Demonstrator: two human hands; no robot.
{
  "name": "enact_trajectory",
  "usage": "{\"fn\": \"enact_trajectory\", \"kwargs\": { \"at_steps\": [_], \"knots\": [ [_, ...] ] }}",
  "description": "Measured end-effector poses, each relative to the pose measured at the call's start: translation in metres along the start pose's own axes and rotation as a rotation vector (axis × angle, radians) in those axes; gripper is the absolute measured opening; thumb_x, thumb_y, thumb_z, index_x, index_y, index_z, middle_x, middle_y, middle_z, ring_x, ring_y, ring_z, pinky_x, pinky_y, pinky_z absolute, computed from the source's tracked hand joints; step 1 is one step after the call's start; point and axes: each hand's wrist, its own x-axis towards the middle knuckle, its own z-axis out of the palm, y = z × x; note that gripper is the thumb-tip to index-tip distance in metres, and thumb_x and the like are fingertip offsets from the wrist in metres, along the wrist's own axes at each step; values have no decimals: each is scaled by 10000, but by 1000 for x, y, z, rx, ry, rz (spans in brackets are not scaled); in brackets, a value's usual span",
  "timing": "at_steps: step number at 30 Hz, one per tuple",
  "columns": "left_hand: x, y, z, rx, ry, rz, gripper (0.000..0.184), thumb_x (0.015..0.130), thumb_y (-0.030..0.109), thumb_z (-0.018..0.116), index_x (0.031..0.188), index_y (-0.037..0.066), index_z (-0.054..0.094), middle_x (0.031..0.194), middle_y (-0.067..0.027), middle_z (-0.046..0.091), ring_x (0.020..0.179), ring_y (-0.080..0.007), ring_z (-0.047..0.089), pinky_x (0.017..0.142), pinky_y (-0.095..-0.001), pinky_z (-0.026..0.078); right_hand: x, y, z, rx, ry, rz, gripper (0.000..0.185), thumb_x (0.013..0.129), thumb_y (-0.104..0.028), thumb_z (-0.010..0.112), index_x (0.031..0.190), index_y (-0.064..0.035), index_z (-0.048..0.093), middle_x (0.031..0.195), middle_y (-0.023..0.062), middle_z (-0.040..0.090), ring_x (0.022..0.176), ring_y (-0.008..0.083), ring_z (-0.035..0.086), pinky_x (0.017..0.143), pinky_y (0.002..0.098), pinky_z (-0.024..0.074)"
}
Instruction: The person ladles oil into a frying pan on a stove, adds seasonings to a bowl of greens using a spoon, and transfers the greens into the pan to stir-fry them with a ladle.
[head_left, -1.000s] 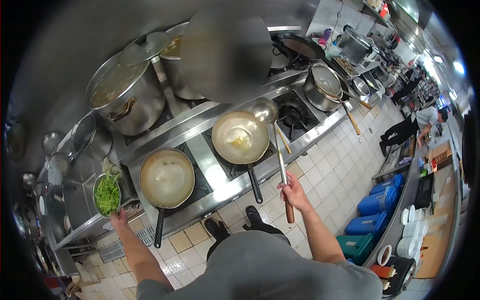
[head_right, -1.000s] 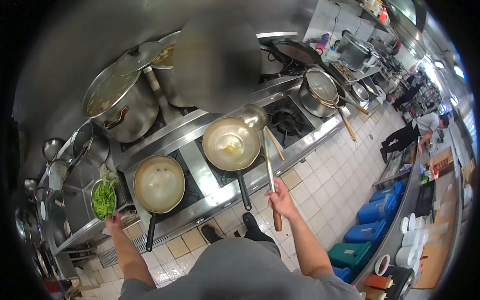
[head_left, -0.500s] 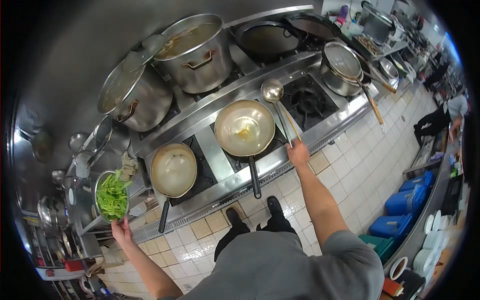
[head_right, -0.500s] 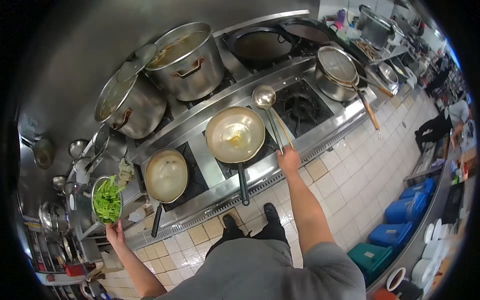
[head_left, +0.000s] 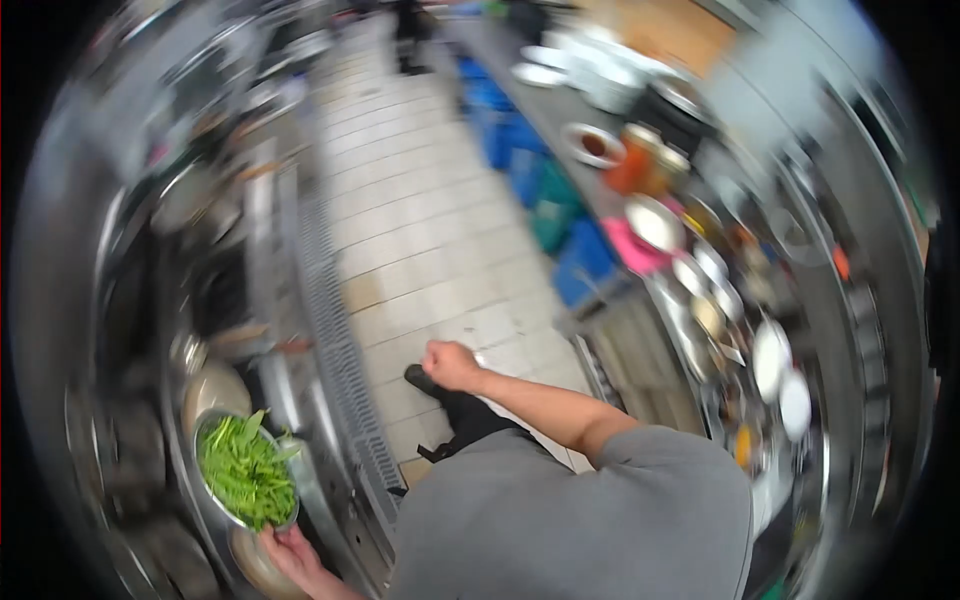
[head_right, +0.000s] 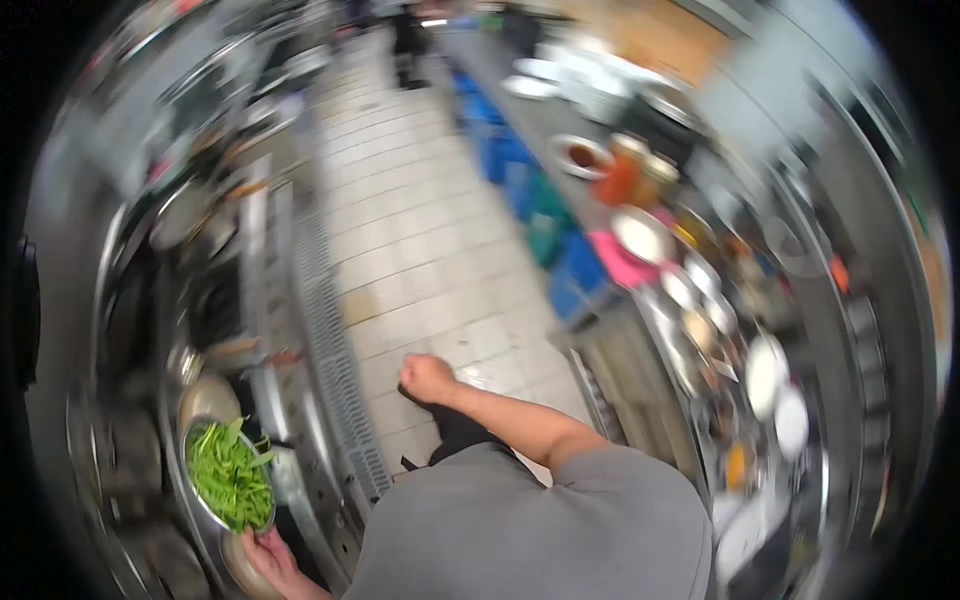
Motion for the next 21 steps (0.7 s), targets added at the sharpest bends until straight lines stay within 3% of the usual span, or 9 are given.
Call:
{"fn": "enact_trajectory", "kwargs": {
  "at_steps": [4, 6, 8, 11, 13, 16, 18, 20, 21],
  "knots": [
    [21, -15, 66, 75, -451, -180, 441, 945, 90, 577, 1351, -62, 496, 1357, -163, 568, 1200, -287, 575, 1015, -409, 508, -154, 29, -91, -50, 52, 217, 102, 839, -108, 558, 899, -49, 616, 876, 208, 676, 857, 431, 642, 737, 517, 507],
    [11, -42, 110, 140, -521, -190, 400, 945, 91, 564, 1311, -64, 523, 1311, -151, 609, 1151, -290, 610, 1002, -407, 521, -222, 64, -140, 105, 329, 86, 153, 826, -54, 588, 973, -58, 631, 903, 159, 687, 854, 367, 661, 741, 464, 526],
    [8, -86, 154, 181, -619, -275, 414, 951, 88, 569, 1334, -61, 512, 1332, -160, 579, 1175, -275, 589, 990, -407, 529, -287, 111, -202, 248, 505, 291, 134, 850, -73, 627, 981, -66, 652, 920, 120, 706, 841, 263, 677, 768, 379, 536],
    [-19, -119, 190, 240, -752, -377, 333, 953, 69, 563, 1266, -47, 556, 1252, -137, 628, 1099, -258, 634, 930, -404, 565, -375, 146, -286, 298, 1030, 659, 148, 877, -99, 655, 1019, -66, 683, 781, 67, 680, 753, 148, 649, 675, 332, 525],
    [-59, -156, 224, 225, -761, -409, 332, 938, 58, 575, 1253, -49, 562, 1247, -142, 635, 1106, -261, 638, 949, -422, 566, -393, 154, -344, 66, 1129, 754, 360, 840, -140, 757, 1174, -79, 637, 729, 87, 646, 718, 199, 650, 672, 350, 523],
    [-152, -199, 272, 183, -799, -510, 363, 912, 32, 540, 1262, -64, 543, 1305, -172, 600, 1184, -306, 607, 1027, -467, 526, -375, 189, -379, 26, 1023, 705, 429, 824, -150, 783, 1206, -62, 610, 728, 92, 645, 694, 213, 650, 665, 349, 524],
    [-192, -226, 281, 208, -874, -541, 378, 910, 29, 521, 1273, -72, 529, 1321, -183, 587, 1204, -320, 595, 1045, -479, 512, -356, 248, -382, 112, 1064, 653, 392, 828, -156, 780, 1165, -27, 629, 748, 97, 657, 705, 215, 657, 675, 354, 528],
    [-228, -256, 294, 240, -874, -570, 371, 901, 23, 519, 1261, -67, 535, 1339, -186, 572, 1215, -324, 590, 1044, -494, 510, -332, 266, -407, 617, 1296, 584, 320, 831, -152, 773, 1089, 0, 659, 780, 110, 670, 737, 214, 664, 698, 356, 533],
    [-247, -268, 299, 255, -888, -584, 367, 898, 22, 521, 1256, -56, 543, 1340, -182, 572, 1213, -322, 591, 1044, -497, 510, -326, 266, -421, 705, 1425, 547, 214, 891, -161, 700, 1015, 12, 675, 817, 157, 685, 784, 283, 676, 734, 389, 529]
  ]
}}
